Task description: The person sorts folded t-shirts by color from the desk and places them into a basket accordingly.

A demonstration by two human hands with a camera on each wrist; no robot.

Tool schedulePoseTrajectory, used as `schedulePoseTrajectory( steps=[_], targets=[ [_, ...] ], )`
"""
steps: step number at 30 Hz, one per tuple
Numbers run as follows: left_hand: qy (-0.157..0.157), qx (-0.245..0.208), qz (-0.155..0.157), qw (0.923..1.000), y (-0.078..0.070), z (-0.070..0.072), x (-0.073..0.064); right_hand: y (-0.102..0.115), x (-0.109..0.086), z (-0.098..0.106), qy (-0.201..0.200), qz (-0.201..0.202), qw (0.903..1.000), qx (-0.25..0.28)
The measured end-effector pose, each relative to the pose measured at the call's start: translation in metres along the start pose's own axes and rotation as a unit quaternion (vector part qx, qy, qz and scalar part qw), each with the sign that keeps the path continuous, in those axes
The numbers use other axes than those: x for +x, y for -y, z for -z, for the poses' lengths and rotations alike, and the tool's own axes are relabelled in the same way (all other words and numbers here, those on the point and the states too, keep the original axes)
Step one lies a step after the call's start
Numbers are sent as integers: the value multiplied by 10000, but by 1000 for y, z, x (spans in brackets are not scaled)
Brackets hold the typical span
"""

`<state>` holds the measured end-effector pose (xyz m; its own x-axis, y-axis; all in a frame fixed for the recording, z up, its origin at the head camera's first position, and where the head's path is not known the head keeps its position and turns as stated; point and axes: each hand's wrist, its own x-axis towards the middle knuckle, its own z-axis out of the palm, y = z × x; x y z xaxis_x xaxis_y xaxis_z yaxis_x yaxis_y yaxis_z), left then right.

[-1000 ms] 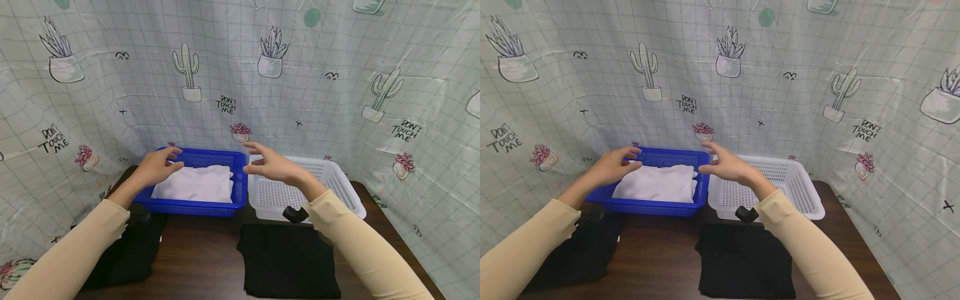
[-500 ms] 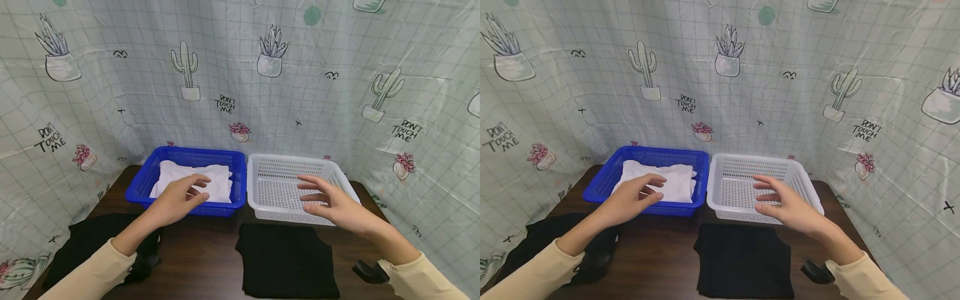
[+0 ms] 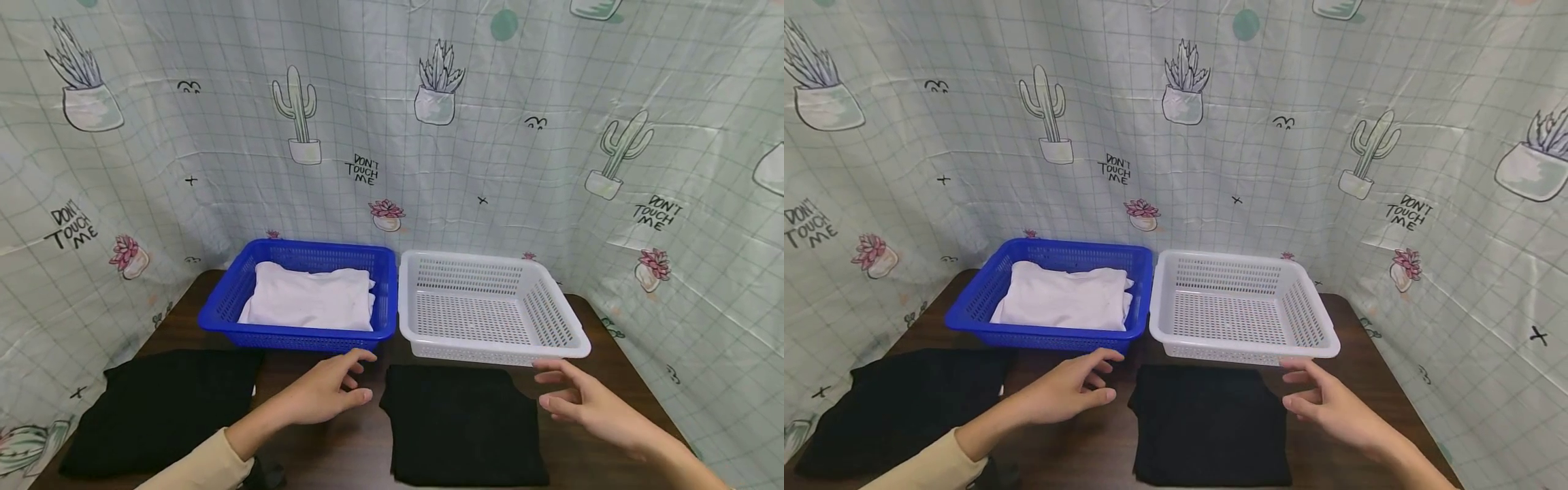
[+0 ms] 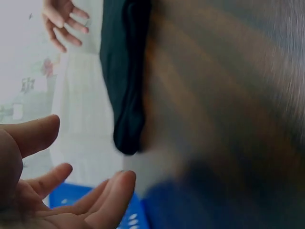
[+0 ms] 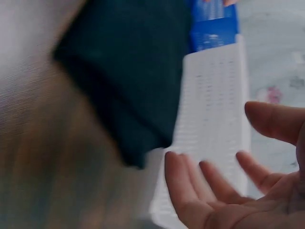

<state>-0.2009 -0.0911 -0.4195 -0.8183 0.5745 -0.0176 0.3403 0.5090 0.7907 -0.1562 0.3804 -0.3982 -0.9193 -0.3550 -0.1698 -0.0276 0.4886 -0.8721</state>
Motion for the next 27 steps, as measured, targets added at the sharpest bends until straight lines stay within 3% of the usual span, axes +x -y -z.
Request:
schedulePoseTrajectory(
  steps=[5,16,27],
  targets=[
    [304,-343,329,9984,4,-15,1,-20,-2,-3,134,-693,9971,267],
    [707,-1445,767,9840,-3,-27,11,-30,-1,-12,431,-1060,9898,852],
    [913,-2969,1169,9433,-4,-43,27,-29,9,-30,341,-1220,9868,1005]
  ],
)
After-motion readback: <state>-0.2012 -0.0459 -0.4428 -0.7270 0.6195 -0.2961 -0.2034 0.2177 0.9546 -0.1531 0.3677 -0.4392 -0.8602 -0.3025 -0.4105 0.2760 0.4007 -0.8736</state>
